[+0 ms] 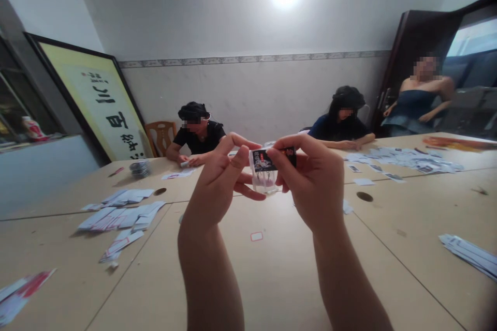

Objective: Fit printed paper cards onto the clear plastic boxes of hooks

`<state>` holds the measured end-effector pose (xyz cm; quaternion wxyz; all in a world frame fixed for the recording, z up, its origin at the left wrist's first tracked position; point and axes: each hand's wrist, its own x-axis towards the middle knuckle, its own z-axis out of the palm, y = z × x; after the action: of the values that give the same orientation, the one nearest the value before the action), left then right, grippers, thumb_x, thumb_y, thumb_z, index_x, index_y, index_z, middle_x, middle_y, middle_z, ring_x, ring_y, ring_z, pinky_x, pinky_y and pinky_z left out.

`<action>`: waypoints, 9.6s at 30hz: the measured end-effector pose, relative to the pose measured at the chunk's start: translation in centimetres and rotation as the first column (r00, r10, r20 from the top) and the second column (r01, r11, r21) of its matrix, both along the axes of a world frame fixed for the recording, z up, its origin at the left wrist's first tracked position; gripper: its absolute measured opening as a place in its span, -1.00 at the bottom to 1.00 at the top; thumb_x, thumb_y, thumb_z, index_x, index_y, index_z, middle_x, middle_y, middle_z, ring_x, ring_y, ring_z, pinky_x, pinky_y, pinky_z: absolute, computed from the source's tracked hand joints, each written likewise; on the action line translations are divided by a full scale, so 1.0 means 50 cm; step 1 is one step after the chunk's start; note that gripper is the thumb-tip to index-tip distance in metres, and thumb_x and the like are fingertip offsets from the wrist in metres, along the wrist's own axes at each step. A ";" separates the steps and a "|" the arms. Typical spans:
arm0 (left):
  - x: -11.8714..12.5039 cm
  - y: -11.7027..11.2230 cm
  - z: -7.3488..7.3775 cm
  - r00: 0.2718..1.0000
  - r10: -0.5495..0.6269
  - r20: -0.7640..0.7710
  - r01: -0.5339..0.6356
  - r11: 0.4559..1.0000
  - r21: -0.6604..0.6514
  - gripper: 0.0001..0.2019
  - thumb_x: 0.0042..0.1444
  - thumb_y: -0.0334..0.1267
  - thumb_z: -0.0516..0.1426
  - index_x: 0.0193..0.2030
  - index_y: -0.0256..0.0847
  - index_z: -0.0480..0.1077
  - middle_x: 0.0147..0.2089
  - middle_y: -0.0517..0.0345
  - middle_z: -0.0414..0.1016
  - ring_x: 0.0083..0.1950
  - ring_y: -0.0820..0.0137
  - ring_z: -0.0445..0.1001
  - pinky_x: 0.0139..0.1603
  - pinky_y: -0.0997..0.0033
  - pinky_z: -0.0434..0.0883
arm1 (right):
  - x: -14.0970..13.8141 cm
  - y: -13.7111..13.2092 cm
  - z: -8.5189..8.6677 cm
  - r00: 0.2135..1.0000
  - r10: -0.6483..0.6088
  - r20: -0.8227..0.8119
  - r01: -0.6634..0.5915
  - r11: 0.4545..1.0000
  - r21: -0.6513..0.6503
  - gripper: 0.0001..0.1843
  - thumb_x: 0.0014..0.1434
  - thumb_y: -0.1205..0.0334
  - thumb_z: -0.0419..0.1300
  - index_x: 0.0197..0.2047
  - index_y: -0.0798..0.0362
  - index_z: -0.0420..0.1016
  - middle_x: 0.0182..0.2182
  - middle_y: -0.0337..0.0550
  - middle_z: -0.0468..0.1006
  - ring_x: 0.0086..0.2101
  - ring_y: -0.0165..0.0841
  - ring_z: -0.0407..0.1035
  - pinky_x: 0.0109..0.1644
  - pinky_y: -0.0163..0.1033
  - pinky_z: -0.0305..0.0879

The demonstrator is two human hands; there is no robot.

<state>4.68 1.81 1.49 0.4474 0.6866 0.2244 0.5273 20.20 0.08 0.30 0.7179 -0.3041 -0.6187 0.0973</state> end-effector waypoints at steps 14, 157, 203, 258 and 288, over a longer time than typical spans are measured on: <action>-0.002 -0.005 0.002 0.999 0.035 -0.031 -0.034 0.999 0.025 -0.76 0.29 -0.02 0.17 -0.11 -0.13 0.35 -0.38 0.25 0.53 -0.52 0.48 0.55 -0.49 0.44 0.64 | -0.003 -0.005 0.003 1.000 -0.001 -0.004 0.001 1.000 0.007 -0.90 0.18 0.30 0.31 -0.38 0.04 0.50 -0.49 -0.27 0.47 -0.53 -0.47 0.32 -0.51 -0.33 0.26; 0.018 -0.006 0.004 0.948 0.317 0.040 -0.319 0.938 0.134 -0.68 0.20 0.02 0.24 -0.16 -0.15 0.31 -0.44 0.26 0.45 -0.49 0.42 0.55 -0.60 0.48 0.60 | 0.023 0.044 -0.002 0.997 -0.056 0.059 0.056 0.998 0.016 -0.76 0.21 0.12 0.31 -0.41 0.02 0.41 -0.43 -0.31 0.48 -0.59 -0.55 0.27 -0.53 -0.35 0.21; 0.023 -0.025 0.004 0.956 0.289 0.041 -0.290 0.925 0.244 -0.84 0.28 -0.13 0.20 -0.20 -0.15 0.35 -0.56 0.38 0.31 -0.57 0.53 0.36 -0.66 0.53 0.58 | 0.027 0.048 0.003 0.972 0.151 -0.181 -0.172 0.979 -0.106 -0.68 0.08 0.18 0.38 -0.54 0.04 0.34 -0.64 -0.39 0.24 -0.64 -0.58 0.12 -0.61 -0.39 -0.04; -0.051 0.083 -0.014 0.995 0.064 -0.079 -0.062 0.998 0.015 -0.56 0.03 -0.23 0.39 -0.01 -0.16 0.33 -0.22 0.08 0.66 -0.26 0.28 0.67 -0.33 0.40 0.65 | 0.069 0.104 -0.013 0.885 0.336 0.323 -0.229 0.917 -0.326 -0.19 0.04 0.23 0.41 0.35 -0.16 0.28 0.05 -0.11 0.42 -0.49 -0.52 0.34 -0.37 -0.24 0.45; -0.311 0.221 -0.259 0.755 0.605 -0.252 -0.626 0.551 -0.552 -0.61 0.31 -0.13 0.19 0.19 -0.25 0.37 0.18 -0.07 0.43 0.09 0.19 0.50 0.07 0.04 0.53 | 0.008 0.213 -0.433 0.841 0.011 0.541 0.233 0.895 -0.380 -0.54 0.24 0.42 0.12 0.21 0.14 0.32 0.38 0.32 0.16 0.33 0.02 0.17 0.31 0.10 0.26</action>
<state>-10.88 12.87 -11.48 0.4257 0.3917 0.6135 0.5376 20.59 10.71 -21.37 0.4383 -0.5061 -0.7358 0.1012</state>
